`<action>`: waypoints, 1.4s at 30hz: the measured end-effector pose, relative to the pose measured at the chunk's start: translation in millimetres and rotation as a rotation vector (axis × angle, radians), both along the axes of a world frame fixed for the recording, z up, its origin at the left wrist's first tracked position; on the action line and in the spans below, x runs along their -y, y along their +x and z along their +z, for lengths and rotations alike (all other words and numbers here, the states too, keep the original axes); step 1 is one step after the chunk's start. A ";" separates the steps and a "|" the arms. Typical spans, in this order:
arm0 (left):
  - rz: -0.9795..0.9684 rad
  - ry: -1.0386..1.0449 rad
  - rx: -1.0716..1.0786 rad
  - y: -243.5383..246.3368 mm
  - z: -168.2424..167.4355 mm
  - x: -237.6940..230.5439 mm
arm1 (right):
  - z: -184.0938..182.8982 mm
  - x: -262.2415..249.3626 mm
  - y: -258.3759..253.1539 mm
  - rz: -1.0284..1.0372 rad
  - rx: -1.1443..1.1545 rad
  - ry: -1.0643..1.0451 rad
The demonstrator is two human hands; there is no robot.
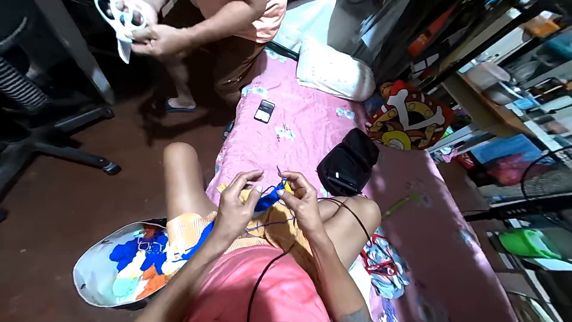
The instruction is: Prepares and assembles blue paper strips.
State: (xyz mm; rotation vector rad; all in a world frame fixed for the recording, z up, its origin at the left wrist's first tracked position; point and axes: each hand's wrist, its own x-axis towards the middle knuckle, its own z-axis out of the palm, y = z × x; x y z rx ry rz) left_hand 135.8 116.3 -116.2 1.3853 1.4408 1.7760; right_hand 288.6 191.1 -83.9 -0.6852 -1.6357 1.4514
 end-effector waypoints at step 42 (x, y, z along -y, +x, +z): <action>-0.627 -0.268 0.057 -5.4 20.5 -54.4 | 9.4 -27.2 33.9 -0.057 0.236 0.040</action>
